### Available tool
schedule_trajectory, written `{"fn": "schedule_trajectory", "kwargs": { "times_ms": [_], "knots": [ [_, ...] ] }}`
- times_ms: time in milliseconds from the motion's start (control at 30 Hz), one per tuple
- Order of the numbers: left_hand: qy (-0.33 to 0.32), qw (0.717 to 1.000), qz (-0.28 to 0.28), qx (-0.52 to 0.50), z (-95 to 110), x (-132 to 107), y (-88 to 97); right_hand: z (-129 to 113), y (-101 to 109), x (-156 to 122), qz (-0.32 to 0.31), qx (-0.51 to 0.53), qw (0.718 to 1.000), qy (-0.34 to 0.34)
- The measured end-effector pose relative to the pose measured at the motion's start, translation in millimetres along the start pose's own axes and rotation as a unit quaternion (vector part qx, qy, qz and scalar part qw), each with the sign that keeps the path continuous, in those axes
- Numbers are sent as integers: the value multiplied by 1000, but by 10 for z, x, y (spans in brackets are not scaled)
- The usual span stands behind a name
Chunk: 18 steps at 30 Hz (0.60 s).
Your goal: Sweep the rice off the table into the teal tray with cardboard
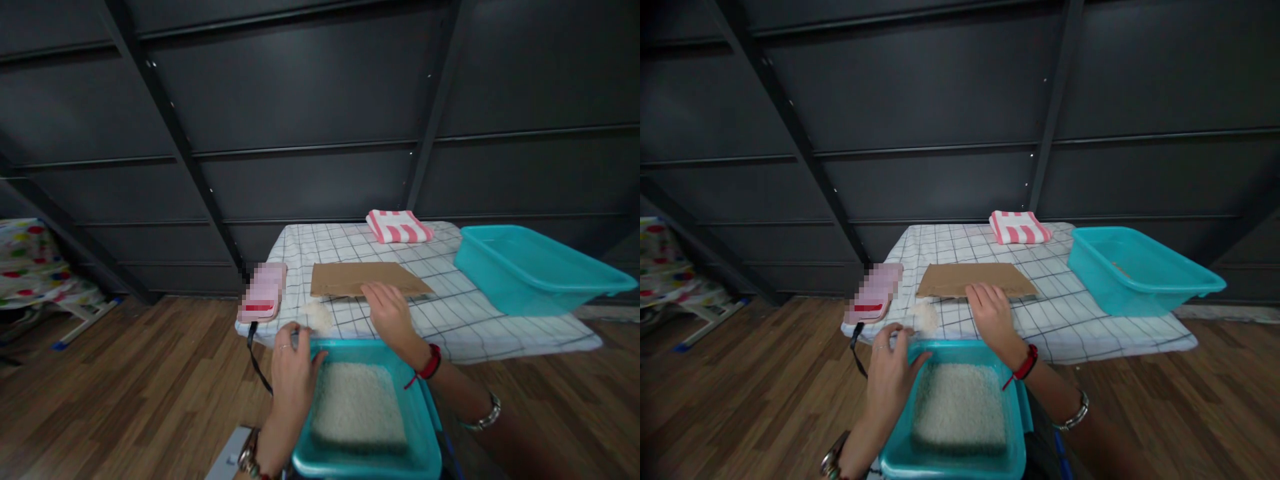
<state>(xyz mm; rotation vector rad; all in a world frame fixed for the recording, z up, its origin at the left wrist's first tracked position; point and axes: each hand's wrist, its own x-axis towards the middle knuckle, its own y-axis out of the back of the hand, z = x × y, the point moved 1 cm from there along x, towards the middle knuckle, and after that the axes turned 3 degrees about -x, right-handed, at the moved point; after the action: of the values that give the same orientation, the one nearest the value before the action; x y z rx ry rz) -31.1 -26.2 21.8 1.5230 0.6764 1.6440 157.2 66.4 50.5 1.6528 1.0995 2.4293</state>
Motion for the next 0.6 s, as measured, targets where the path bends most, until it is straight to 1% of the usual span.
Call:
{"fn": "schedule_trajectory", "kwargs": {
  "times_ms": [133, 200, 267, 400, 433, 500, 600],
  "knots": [
    [-1, 996, -67, 51, 82, -7, 82, -1, 0, -8, -3, 8, 1000, 5],
    [-4, 995, -80, 54, 111, -2, 90, -4, 1, 0, -1, 6, 1000, 4],
    [-28, 996, -74, 43, 130, -8, 76, -8, 1, 8, 2, 4, 1000, 2],
    [-131, 990, -54, -17, 151, -52, 47, -14, -13, 5, 7, 7, 1000, 3],
    [-147, 987, -52, -36, 152, -59, 49, -14, -19, 0, 7, 9, 1000, 2],
    [-150, 986, -48, -60, 149, -59, 64, -13, -31, -10, 4, 10, 1000, -2],
    [-112, 990, -54, -59, 148, -36, 86, -8, -43, -21, -7, 13, 1000, -9]
  ]
}}
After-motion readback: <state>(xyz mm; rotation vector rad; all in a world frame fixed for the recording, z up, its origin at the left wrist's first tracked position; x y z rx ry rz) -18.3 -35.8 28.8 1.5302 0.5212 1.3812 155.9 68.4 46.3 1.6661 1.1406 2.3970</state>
